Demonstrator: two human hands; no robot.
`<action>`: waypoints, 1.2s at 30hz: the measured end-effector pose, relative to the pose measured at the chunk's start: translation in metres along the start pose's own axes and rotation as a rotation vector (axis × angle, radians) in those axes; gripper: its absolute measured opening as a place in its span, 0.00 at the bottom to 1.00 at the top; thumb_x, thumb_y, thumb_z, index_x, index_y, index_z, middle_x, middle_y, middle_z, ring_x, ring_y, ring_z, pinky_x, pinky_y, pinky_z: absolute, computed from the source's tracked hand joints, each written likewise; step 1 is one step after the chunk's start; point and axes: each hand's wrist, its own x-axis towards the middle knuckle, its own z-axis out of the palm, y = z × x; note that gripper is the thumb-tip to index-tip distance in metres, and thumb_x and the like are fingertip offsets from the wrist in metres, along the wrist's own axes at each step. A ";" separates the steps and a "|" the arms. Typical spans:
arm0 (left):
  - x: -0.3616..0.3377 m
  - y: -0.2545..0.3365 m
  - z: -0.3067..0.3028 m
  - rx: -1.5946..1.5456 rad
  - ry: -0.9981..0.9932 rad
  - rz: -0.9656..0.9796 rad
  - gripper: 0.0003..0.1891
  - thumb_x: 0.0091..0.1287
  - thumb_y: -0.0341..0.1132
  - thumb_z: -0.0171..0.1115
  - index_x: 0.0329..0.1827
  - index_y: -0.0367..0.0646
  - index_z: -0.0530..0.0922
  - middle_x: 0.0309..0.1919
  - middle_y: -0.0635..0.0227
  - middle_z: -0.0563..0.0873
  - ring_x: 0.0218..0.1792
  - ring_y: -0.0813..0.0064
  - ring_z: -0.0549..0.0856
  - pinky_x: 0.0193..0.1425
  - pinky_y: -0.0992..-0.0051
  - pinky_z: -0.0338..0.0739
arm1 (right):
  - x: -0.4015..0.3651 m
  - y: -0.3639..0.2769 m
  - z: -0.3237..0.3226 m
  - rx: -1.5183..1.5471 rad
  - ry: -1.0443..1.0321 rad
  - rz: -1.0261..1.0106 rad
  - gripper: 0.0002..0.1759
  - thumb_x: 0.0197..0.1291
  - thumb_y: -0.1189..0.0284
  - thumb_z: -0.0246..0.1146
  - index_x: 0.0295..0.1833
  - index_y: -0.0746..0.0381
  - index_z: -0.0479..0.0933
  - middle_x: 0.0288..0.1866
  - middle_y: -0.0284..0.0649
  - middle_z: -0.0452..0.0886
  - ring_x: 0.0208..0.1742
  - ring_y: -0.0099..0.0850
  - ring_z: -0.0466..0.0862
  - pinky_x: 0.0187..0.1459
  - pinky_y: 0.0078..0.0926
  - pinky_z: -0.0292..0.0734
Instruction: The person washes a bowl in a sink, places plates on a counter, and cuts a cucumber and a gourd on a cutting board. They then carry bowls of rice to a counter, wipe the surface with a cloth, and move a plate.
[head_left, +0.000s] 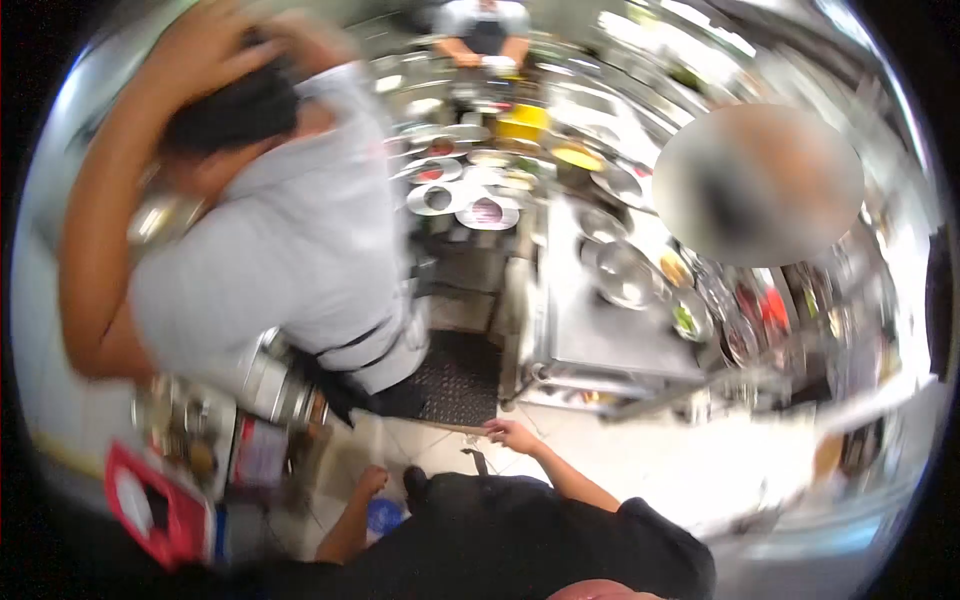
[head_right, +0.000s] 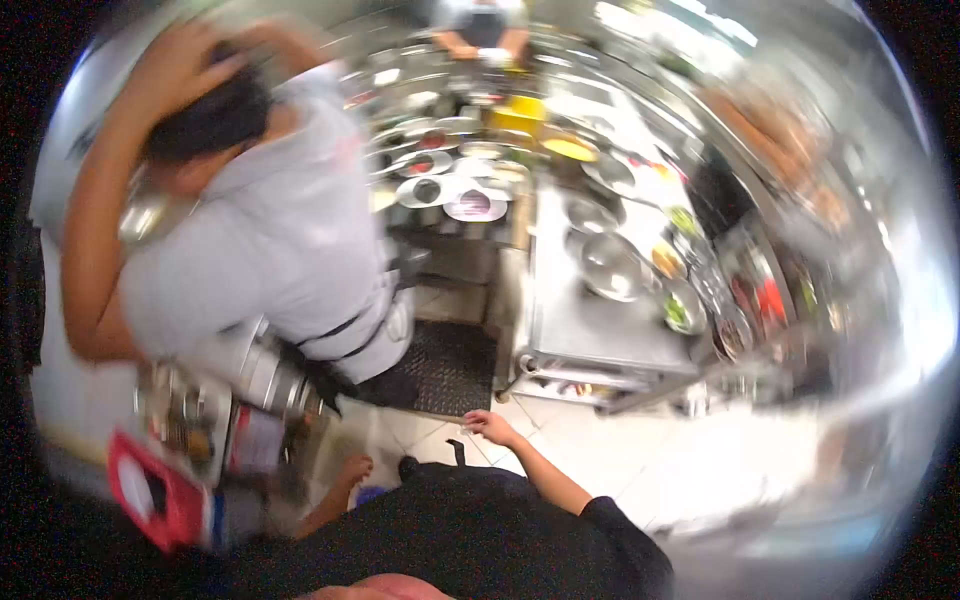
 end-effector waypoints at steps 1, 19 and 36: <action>-0.014 0.033 -0.005 -0.029 -0.021 -0.044 0.11 0.54 0.37 0.55 0.33 0.40 0.81 0.24 0.60 0.81 0.21 0.72 0.80 0.23 0.71 0.74 | -0.016 0.016 -0.007 -0.120 0.006 -0.058 0.18 0.61 0.69 0.60 0.57 0.61 0.74 0.46 0.39 0.83 0.45 0.28 0.81 0.50 0.26 0.75; -0.143 0.499 0.605 0.687 -1.323 0.787 0.15 0.59 0.31 0.62 0.49 0.38 0.76 0.34 0.65 0.81 0.34 0.77 0.80 0.42 0.74 0.76 | -0.437 0.359 -0.284 0.166 1.049 0.561 0.17 0.53 0.67 0.61 0.49 0.60 0.79 0.37 0.45 0.84 0.40 0.37 0.84 0.45 0.34 0.77; -0.355 0.735 1.248 1.330 -1.573 1.495 0.20 0.56 0.36 0.59 0.52 0.42 0.75 0.37 0.55 0.83 0.40 0.55 0.82 0.45 0.64 0.76 | -0.586 0.558 -0.232 1.785 1.734 0.746 0.11 0.57 0.70 0.56 0.44 0.60 0.78 0.36 0.41 0.82 0.43 0.31 0.81 0.41 0.32 0.78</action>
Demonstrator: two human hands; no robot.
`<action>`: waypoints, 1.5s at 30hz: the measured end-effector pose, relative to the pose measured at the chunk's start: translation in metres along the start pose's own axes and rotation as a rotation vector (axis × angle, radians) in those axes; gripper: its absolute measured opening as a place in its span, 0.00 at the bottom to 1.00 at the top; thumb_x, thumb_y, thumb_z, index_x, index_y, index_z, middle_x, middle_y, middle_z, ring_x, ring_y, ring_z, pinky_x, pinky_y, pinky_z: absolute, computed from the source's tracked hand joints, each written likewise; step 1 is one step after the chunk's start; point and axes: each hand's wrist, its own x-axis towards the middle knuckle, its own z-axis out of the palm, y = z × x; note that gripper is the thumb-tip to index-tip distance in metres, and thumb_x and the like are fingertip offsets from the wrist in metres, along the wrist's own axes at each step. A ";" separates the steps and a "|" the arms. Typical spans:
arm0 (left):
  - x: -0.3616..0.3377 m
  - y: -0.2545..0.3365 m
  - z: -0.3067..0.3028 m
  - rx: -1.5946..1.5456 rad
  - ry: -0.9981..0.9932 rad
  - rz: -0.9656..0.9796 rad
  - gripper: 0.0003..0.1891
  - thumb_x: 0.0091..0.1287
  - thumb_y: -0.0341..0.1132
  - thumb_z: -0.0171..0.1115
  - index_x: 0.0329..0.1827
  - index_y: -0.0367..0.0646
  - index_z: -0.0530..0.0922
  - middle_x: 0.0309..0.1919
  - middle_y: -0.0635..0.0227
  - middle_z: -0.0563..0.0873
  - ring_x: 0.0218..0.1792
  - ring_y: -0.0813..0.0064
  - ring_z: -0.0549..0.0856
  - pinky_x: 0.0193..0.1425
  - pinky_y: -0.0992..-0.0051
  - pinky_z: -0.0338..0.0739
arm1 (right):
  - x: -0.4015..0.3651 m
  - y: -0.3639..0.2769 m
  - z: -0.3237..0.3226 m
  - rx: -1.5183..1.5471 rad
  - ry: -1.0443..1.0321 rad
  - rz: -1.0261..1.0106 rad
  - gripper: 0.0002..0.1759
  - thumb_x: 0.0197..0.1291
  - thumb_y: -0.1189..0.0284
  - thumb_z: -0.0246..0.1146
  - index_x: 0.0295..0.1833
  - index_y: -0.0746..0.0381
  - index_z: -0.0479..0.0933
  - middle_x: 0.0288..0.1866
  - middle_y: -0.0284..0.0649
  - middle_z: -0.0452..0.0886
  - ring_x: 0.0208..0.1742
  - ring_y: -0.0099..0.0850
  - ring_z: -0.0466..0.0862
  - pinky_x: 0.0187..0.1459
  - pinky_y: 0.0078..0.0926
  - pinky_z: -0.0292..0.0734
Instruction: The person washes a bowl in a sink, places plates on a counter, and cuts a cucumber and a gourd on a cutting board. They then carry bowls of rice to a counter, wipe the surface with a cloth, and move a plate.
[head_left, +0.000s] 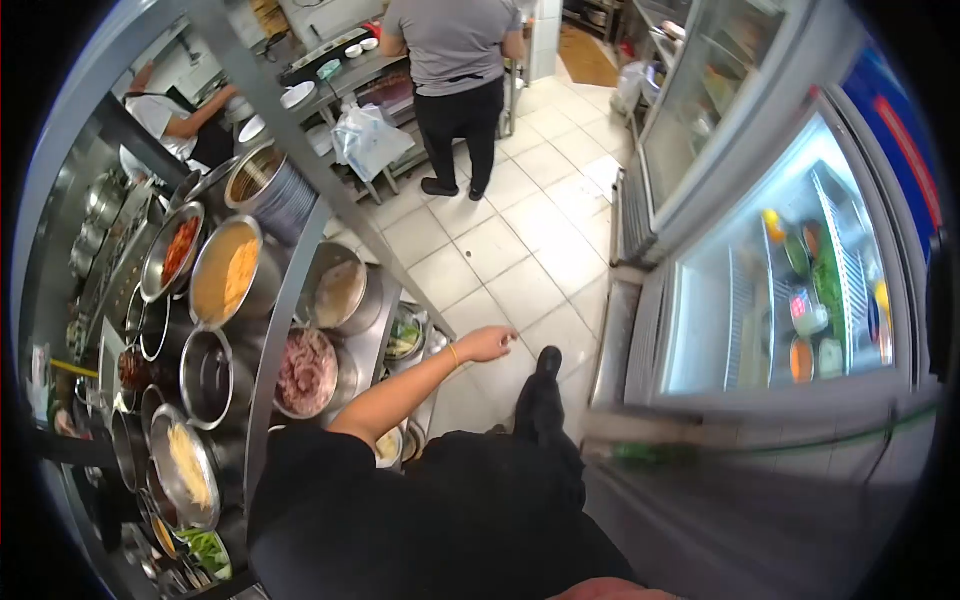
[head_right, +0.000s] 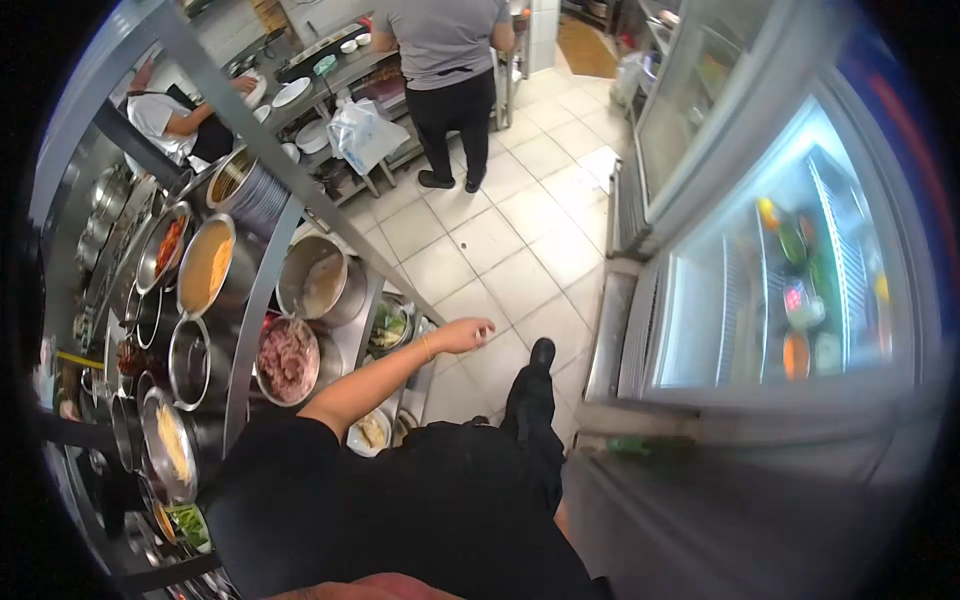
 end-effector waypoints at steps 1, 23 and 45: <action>0.025 -0.012 0.001 0.058 -0.115 -0.008 0.20 0.55 0.36 0.60 0.53 0.43 0.76 0.38 0.53 0.83 0.40 0.55 0.82 0.45 0.63 0.76 | 0.016 -0.027 0.005 -0.042 -0.032 0.005 0.11 0.57 0.69 0.56 0.44 0.60 0.78 0.36 0.41 0.82 0.42 0.31 0.81 0.41 0.33 0.78; 0.285 -0.304 -0.247 -0.108 -0.298 -0.162 0.19 0.46 0.34 0.58 0.43 0.42 0.82 0.38 0.56 0.85 0.38 0.60 0.83 0.43 0.61 0.75 | 0.224 -0.763 0.195 0.042 -0.245 -0.202 0.24 0.65 0.67 0.50 0.66 0.61 0.60 0.40 0.50 0.81 0.30 0.39 0.83 0.20 0.28 0.72; -0.256 -0.578 -0.417 -1.027 1.046 -1.393 0.16 0.51 0.32 0.55 0.44 0.37 0.79 0.32 0.55 0.84 0.30 0.64 0.85 0.38 0.66 0.79 | 0.150 -0.850 1.122 -1.623 -0.906 -0.482 0.14 0.58 0.73 0.57 0.50 0.62 0.75 0.37 0.39 0.81 0.29 0.31 0.80 0.27 0.29 0.76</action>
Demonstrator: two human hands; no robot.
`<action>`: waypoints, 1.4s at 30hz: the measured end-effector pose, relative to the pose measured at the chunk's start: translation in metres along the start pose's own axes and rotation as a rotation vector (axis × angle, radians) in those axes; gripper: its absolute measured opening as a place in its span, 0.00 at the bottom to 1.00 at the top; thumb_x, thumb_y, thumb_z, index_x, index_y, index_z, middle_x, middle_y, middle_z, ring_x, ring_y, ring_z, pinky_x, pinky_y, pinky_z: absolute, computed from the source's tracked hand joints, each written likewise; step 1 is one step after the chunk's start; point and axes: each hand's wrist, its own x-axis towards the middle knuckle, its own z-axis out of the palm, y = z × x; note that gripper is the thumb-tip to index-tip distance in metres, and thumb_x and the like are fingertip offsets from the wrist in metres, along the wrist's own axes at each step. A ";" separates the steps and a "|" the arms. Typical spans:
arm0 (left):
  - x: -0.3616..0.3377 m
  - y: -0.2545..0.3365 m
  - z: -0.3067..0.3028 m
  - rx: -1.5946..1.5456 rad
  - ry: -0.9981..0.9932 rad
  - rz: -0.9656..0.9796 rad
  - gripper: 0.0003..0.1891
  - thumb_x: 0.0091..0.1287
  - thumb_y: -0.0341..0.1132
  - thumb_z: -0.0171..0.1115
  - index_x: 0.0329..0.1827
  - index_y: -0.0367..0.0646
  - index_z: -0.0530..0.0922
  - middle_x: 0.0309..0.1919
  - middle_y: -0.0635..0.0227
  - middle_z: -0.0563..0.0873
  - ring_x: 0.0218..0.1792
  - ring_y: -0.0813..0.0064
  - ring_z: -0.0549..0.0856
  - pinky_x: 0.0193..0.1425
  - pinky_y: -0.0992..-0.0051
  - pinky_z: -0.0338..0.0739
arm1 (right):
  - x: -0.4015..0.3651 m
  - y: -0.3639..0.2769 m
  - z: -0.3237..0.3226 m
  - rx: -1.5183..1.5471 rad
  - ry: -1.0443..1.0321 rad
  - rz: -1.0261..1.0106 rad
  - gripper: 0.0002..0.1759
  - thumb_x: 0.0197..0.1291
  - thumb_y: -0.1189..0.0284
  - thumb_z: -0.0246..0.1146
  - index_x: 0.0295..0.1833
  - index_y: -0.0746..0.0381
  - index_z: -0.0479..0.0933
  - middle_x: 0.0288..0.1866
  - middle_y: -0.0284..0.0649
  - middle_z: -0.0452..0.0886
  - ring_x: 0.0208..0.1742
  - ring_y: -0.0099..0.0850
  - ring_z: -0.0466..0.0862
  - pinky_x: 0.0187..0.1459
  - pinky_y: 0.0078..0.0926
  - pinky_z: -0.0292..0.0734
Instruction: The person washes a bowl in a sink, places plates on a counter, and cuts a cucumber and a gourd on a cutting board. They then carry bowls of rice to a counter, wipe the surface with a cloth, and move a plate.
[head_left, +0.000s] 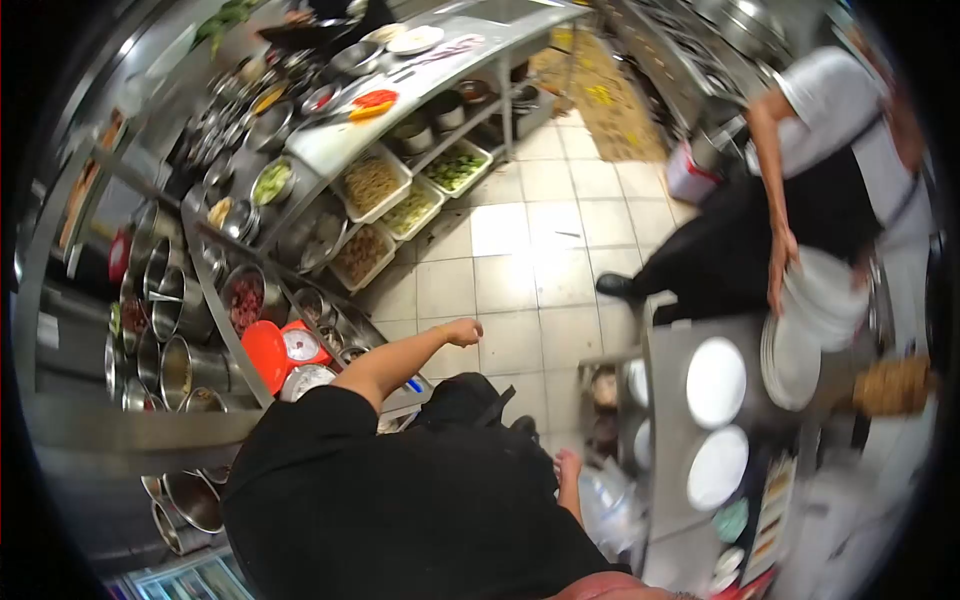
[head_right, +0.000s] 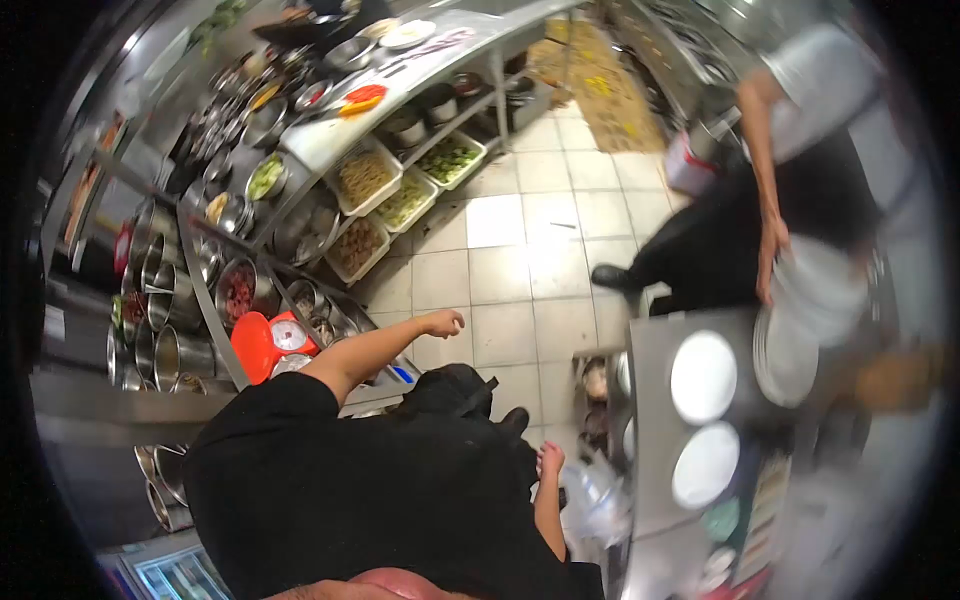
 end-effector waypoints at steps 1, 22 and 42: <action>-0.003 -0.005 -0.017 -0.289 0.259 0.084 0.15 0.51 0.32 0.56 0.42 0.39 0.80 0.31 0.54 0.84 0.29 0.64 0.84 0.38 0.66 0.79 | 0.001 -0.064 0.009 0.035 -0.038 0.035 0.16 0.58 0.73 0.57 0.53 0.63 0.73 0.38 0.39 0.81 0.31 0.33 0.81 0.30 0.33 0.78; 0.091 -0.128 -0.242 -0.635 0.730 -0.271 0.11 0.58 0.32 0.57 0.41 0.35 0.79 0.35 0.56 0.84 0.37 0.62 0.83 0.43 0.67 0.77 | 0.209 -0.775 0.460 -0.165 -0.468 -0.973 0.08 0.62 0.77 0.54 0.45 0.66 0.76 0.32 0.39 0.82 0.29 0.23 0.79 0.31 0.18 0.72; 0.235 -0.025 -0.760 -1.372 1.361 0.051 0.10 0.64 0.26 0.52 0.45 0.32 0.76 0.32 0.68 0.82 0.32 0.81 0.80 0.40 0.80 0.74 | 0.258 -1.196 0.794 -0.704 -1.248 -0.970 0.10 0.62 0.78 0.53 0.46 0.66 0.76 0.22 0.35 0.77 0.22 0.19 0.72 0.25 0.17 0.67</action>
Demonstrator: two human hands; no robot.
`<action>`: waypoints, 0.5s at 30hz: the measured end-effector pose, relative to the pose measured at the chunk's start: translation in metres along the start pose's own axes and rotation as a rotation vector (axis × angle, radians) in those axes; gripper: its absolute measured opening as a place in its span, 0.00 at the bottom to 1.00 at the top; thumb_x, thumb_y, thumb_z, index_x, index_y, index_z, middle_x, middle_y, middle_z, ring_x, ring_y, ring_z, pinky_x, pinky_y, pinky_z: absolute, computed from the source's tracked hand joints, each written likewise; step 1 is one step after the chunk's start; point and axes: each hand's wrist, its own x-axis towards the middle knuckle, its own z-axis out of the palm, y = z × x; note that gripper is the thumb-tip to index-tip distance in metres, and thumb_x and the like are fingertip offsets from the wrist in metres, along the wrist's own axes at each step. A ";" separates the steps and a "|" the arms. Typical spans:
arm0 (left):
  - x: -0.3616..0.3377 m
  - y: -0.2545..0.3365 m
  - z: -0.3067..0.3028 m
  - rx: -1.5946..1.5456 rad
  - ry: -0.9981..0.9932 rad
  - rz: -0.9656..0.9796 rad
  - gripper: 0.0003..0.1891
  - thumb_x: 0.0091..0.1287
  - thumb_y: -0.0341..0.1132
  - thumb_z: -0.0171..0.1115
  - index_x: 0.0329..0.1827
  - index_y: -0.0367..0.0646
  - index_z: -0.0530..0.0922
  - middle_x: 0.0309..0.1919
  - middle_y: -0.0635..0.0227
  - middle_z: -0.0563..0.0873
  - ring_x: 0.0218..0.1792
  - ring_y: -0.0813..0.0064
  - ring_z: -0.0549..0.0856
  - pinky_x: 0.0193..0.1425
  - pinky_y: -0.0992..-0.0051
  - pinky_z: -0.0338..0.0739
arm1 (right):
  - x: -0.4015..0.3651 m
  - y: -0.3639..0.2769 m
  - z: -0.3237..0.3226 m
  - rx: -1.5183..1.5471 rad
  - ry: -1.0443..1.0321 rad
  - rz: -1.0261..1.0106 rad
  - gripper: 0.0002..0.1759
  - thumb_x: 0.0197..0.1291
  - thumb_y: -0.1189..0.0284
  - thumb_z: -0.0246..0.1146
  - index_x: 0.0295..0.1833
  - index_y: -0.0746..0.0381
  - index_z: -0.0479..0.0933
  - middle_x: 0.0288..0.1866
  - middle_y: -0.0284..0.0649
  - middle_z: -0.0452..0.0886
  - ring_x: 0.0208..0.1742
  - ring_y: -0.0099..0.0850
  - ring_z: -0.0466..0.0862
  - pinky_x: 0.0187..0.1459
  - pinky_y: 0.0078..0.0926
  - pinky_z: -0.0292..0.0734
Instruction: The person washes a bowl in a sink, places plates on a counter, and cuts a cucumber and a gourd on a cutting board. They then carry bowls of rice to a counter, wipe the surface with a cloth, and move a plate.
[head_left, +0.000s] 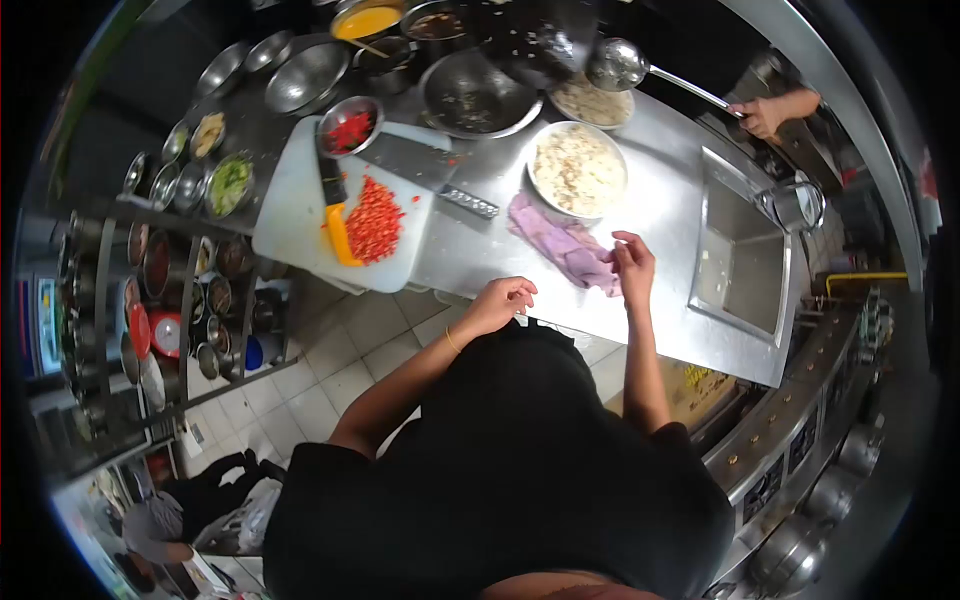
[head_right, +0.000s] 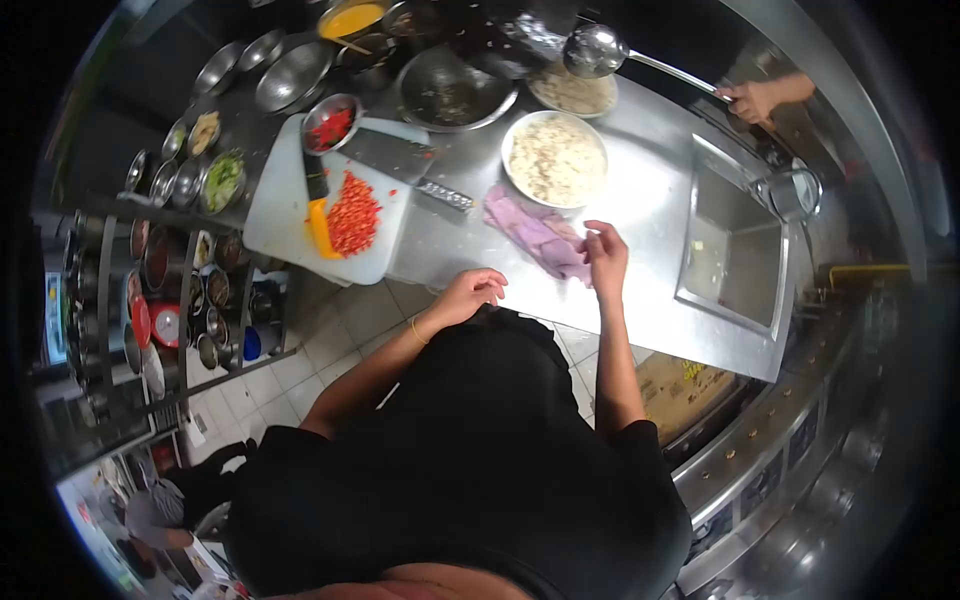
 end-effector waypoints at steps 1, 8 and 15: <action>0.009 0.000 0.009 0.004 -0.020 0.000 0.10 0.64 0.26 0.52 0.45 0.32 0.76 0.32 0.68 0.82 0.32 0.81 0.80 0.40 0.80 0.74 | 0.000 -0.003 -0.001 -0.010 -0.021 0.005 0.10 0.62 0.79 0.52 0.46 0.66 0.76 0.22 0.35 0.77 0.22 0.19 0.72 0.25 0.17 0.67; 0.022 -0.038 0.061 -0.093 0.058 -0.011 0.07 0.65 0.26 0.53 0.40 0.32 0.77 0.27 0.68 0.82 0.25 0.80 0.80 0.32 0.79 0.74 | -0.006 0.020 -0.023 -0.095 -0.203 0.082 0.08 0.65 0.75 0.54 0.45 0.64 0.77 0.22 0.32 0.76 0.22 0.16 0.73 0.22 0.14 0.66; 0.006 -0.023 0.109 0.183 0.162 -0.080 0.10 0.63 0.34 0.56 0.27 0.37 0.79 0.21 0.66 0.81 0.23 0.78 0.81 0.30 0.75 0.74 | 0.020 0.040 -0.047 -0.079 -0.450 0.123 0.08 0.65 0.75 0.53 0.46 0.65 0.76 0.22 0.31 0.76 0.23 0.17 0.74 0.26 0.15 0.67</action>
